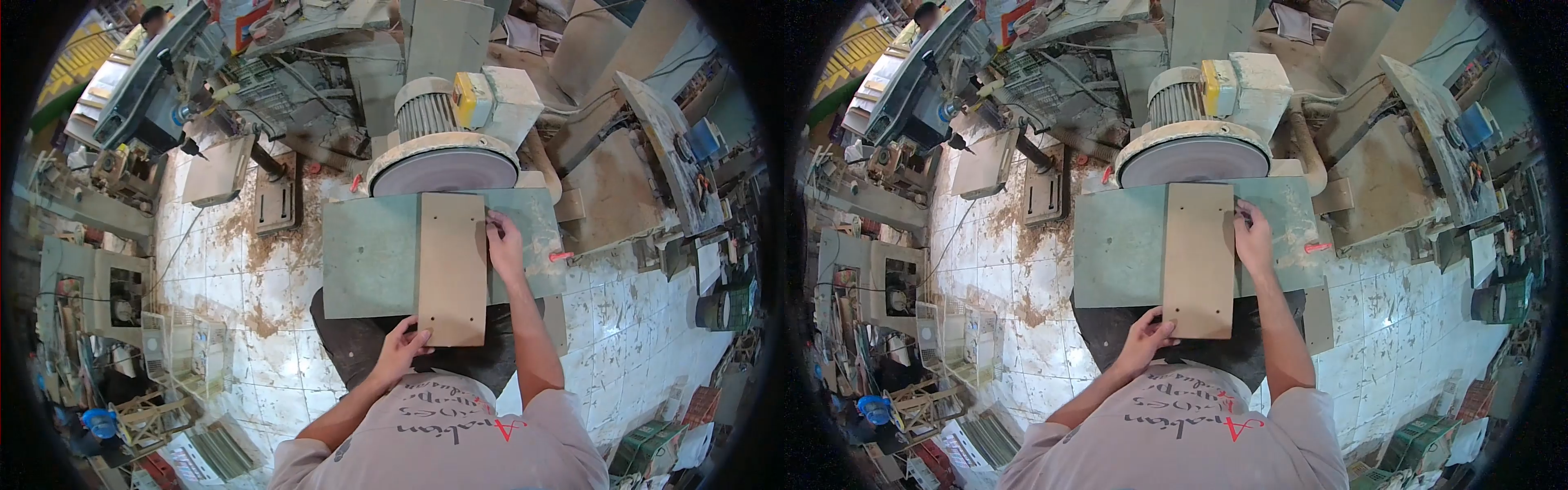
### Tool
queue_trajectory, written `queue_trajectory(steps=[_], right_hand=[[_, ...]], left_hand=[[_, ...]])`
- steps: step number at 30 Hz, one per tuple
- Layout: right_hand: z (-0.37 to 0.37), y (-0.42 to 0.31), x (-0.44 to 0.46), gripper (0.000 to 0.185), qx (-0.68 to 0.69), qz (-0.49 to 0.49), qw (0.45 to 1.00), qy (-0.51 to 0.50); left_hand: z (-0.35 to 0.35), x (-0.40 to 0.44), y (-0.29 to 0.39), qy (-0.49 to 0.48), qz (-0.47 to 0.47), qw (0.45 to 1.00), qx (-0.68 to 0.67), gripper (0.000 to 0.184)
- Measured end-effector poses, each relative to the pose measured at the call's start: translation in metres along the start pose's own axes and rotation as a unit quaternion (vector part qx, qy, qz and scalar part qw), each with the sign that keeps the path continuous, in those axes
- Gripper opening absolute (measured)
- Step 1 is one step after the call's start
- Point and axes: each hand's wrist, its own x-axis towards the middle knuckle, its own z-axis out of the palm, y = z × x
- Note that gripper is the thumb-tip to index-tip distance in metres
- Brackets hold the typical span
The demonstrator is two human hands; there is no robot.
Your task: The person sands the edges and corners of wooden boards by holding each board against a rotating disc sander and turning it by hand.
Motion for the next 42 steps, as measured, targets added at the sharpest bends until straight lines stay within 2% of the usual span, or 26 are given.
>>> queue_trajectory(steps=[1, 5, 7, 8, 10, 11, 13, 14, 16, 22, 25, 26, 27, 28, 29, 30, 31, 34, 38, 42], right_hand=[[-0.003, -0.002, -0.003, 0.034, 0.035, 0.052, 0.998, -0.017], [0.0, -0.009, -0.018, 0.038, 0.135, 0.008, 0.991, -0.015], [0.008, -0.017, -0.025, 0.045, 0.262, 0.075, 0.955, -0.116], [0.013, -0.029, -0.03, 0.046, 0.243, 0.024, 0.963, -0.117], [0.021, -0.038, -0.027, 0.042, 0.214, -0.02, 0.964, -0.159], [0.022, -0.044, -0.026, 0.042, 0.214, -0.021, 0.963, -0.159], [0.022, -0.061, -0.026, 0.039, 0.066, -0.027, 0.976, -0.203], [0.027, -0.06, -0.026, 0.039, 0.067, -0.027, 0.976, -0.206], [0.035, -0.052, -0.024, 0.04, -0.056, -0.087, 0.982, -0.156], [0.043, -0.035, -0.025, 0.038, -0.14, -0.12, 0.977, -0.112], [0.038, -0.035, -0.031, 0.037, -0.121, -0.141, 0.976, -0.111], [0.035, -0.032, -0.035, 0.037, -0.122, -0.138, 0.977, -0.112], [0.031, -0.027, -0.04, 0.036, -0.134, -0.168, 0.973, -0.08], [0.027, -0.024, -0.043, 0.035, -0.145, -0.2, 0.968, -0.049], [0.022, -0.019, -0.047, 0.035, -0.146, -0.2, 0.968, -0.049], [0.017, -0.014, -0.053, 0.033, -0.106, -0.131, 0.984, -0.049], [0.014, -0.01, -0.058, 0.031, -0.065, -0.06, 0.995, -0.047], [0.011, -0.011, -0.068, 0.027, -0.094, -0.098, 0.99, -0.022], [0.013, -0.004, -0.072, 0.026, 0.004, -0.033, 0.999, 0.002], [0.014, -0.003, -0.072, 0.03, -0.081, -0.117, 0.99, 0.013]], left_hand=[[-0.006, -0.006, 0.005, -0.013, 0.004, 0.999, 0.034, 0.038], [-0.048, -0.038, 0.023, -0.043, -0.058, 0.996, -0.046, 0.045], [-0.061, -0.05, 0.024, -0.037, -0.154, 0.98, -0.12, 0.042], [-0.064, -0.052, 0.021, -0.035, -0.155, 0.98, -0.121, 0.042], [-0.064, -0.052, 0.02, -0.174, -0.188, 0.917, -0.305, 0.044], [-0.06, -0.053, 0.019, -0.108, -0.199, 0.941, -0.25, 0.044], [-0.064, -0.052, 0.016, -0.101, -0.212, 0.932, -0.276, 0.045], [-0.066, -0.051, 0.014, -0.096, -0.226, 0.921, -0.301, 0.046], [-0.068, -0.049, 0.009, -0.108, -0.229, 0.909, -0.332, 0.049], [-0.079, -0.041, 0.007, -0.137, -0.23, 0.859, -0.435, 0.048], [-0.082, -0.037, 0.006, -0.101, -0.251, 0.849, -0.453, 0.047], [-0.08, -0.039, 0.008, -0.015, -0.247, 0.924, -0.292, 0.046], [-0.078, -0.039, 0.011, 0.07, -0.231, 0.963, -0.119, 0.045], [-0.087, -0.039, 0.005, 0.069, -0.231, 0.963, -0.12, 0.045], [-0.107, -0.041, -0.006, 0.165, -0.144, 0.975, 0.037, 0.042], [-0.121, -0.045, -0.01, 0.254, -0.052, 0.946, 0.194, 0.039], [-0.129, -0.049, -0.003, 0.284, 0.016, 0.94, 0.188, 0.032], [-0.115, -0.048, 0.028, 0.343, 0.217, 0.888, 0.215, 0.02], [-0.123, -0.038, 0.038, 0.311, 0.221, 0.875, 0.299, 0.023], [-0.118, -0.039, 0.047, 0.309, 0.19, 0.89, 0.277, 0.025]])
